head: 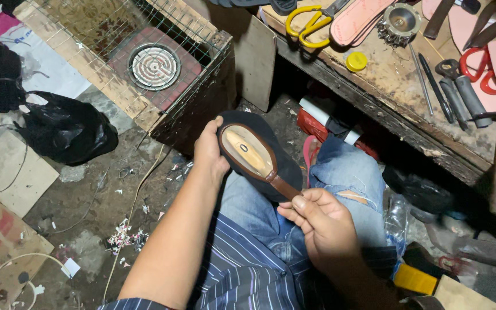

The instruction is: The person sits on the floor of a shoe workshop and assembles a shoe: they fit a black fabric upper over a wooden shoe last, press and tuck the upper edges, hammer the sole edge, handle pink insole boards, and trim and press the insole into the shoe with a hand tool.

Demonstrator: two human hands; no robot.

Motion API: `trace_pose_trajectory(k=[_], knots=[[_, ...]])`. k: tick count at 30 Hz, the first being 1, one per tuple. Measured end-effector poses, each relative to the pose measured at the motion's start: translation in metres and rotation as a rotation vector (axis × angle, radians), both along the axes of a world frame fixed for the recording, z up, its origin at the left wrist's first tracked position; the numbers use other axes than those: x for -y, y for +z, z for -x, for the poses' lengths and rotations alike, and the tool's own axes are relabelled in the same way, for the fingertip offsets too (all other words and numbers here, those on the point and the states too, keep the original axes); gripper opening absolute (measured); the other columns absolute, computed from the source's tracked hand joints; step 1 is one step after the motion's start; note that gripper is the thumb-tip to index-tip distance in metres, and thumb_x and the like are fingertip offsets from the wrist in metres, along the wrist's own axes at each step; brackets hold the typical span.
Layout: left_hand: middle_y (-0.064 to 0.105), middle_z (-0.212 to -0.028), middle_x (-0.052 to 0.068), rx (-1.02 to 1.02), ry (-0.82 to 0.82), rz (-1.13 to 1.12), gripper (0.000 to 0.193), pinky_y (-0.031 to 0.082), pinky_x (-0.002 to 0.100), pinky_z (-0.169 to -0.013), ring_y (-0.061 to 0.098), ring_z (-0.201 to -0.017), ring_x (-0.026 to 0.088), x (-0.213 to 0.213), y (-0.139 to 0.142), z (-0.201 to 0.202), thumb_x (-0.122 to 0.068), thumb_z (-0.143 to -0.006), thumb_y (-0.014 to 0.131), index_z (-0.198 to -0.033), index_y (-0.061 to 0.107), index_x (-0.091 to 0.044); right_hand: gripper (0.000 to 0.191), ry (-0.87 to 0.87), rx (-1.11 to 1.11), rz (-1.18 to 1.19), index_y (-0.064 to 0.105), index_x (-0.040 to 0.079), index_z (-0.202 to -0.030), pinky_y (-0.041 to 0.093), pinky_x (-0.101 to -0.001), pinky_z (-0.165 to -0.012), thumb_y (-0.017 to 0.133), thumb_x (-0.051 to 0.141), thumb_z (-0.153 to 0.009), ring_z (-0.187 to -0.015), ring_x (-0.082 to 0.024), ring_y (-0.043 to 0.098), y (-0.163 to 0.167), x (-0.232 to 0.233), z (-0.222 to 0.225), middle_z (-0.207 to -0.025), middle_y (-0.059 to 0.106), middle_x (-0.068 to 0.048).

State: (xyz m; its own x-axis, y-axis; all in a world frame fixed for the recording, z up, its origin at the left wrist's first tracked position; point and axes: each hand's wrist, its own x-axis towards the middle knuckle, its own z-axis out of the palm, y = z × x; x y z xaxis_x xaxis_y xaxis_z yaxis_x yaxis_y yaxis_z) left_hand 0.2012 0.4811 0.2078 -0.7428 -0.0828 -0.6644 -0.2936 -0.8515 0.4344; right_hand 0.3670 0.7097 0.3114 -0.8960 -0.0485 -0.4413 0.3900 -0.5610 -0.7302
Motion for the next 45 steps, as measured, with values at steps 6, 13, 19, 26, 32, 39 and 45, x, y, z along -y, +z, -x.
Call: trace_pose_trajectory(k=[6, 13, 19, 26, 32, 39, 45], knots=[[0.074, -0.101, 0.019, -0.037, -0.041, -0.065, 0.030, 0.059, 0.052, -0.085, 0.072, -0.091, 0.035, 0.002, 0.000, -0.002, -0.023, -0.091, 0.063, -0.107, 0.067, 0.002, 0.007, 0.022, -0.039, -0.087, 0.060, -0.003, -0.099, 0.059, -0.0415, -0.090, 0.060, 0.003, -0.097, -0.090, -0.026, 0.074, -0.009, -0.001, -0.007, -0.097, 0.074, -0.019], [0.073, -0.096, 0.018, -0.030, 0.109, 0.000, 0.024, 0.061, 0.049, -0.079, 0.073, -0.085, 0.033, 0.001, 0.019, -0.002, -0.017, -0.093, 0.064, -0.103, 0.066, 0.005, 0.007, 0.087, -0.018, 0.050, 0.060, 0.000, -0.103, 0.060, -0.0440, -0.090, 0.059, 0.004, -0.097, -0.091, -0.027, 0.074, -0.030, -0.012, 0.005, -0.098, 0.073, -0.018], [0.071, -0.097, 0.011, -0.576, 0.136, 0.536, 0.016, 0.055, 0.033, -0.075, 0.067, -0.082, 0.020, 0.037, 0.105, -0.011, -0.011, -0.100, 0.066, -0.104, 0.068, 0.004, 0.026, 0.018, -0.065, -0.206, 0.057, -0.004, -0.121, 0.054, -0.0395, -0.097, 0.059, -0.002, -0.096, -0.102, -0.023, 0.068, -0.007, -0.015, 0.020, -0.114, 0.069, -0.017], [0.068, -0.095, 0.008, -0.755, 0.030, 1.459, 0.023, 0.056, 0.030, -0.079, 0.066, -0.086, 0.016, -0.005, 0.201, -0.072, -0.011, -0.091, 0.080, -0.104, 0.064, 0.001, 0.050, 0.229, -0.648, -0.322, 0.042, -0.001, -0.141, 0.044, -0.0356, -0.113, 0.053, -0.010, -0.094, -0.130, -0.023, 0.058, 0.068, 0.020, 0.037, -0.144, 0.058, -0.020], [0.068, -0.111, 0.013, -1.007, 0.020, 1.638, 0.029, 0.059, 0.033, -0.084, 0.072, -0.097, 0.028, -0.040, 0.221, -0.110, -0.014, -0.087, 0.084, -0.107, 0.066, -0.002, 0.061, 0.232, -0.501, -0.266, 0.036, 0.001, -0.150, 0.046, -0.0356, -0.107, 0.052, -0.006, -0.091, -0.125, -0.022, 0.059, 0.112, 0.018, 0.038, -0.140, 0.060, -0.019], [0.062, -0.118, 0.015, -1.144, -0.171, 1.717, 0.045, 0.055, 0.041, -0.088, 0.066, -0.104, 0.036, -0.067, 0.229, -0.142, -0.020, -0.072, 0.086, -0.110, 0.070, -0.002, 0.057, 0.123, -0.477, -0.744, 0.043, 0.001, -0.134, 0.056, -0.0322, -0.090, 0.072, -0.001, -0.086, -0.105, -0.018, 0.069, 0.116, -0.013, 0.035, -0.114, 0.071, -0.017], [0.064, -0.122, 0.014, -1.101, -0.241, 1.736, 0.055, 0.053, 0.040, -0.094, 0.066, -0.108, 0.033, -0.062, 0.234, -0.125, -0.025, -0.072, 0.088, -0.118, 0.065, -0.005, 0.048, 0.129, -0.539, -0.599, 0.043, 0.000, -0.129, 0.055, -0.0320, -0.091, 0.071, -0.004, -0.089, -0.103, -0.017, 0.068, 0.115, -0.042, 0.046, -0.112, 0.071, -0.017]])
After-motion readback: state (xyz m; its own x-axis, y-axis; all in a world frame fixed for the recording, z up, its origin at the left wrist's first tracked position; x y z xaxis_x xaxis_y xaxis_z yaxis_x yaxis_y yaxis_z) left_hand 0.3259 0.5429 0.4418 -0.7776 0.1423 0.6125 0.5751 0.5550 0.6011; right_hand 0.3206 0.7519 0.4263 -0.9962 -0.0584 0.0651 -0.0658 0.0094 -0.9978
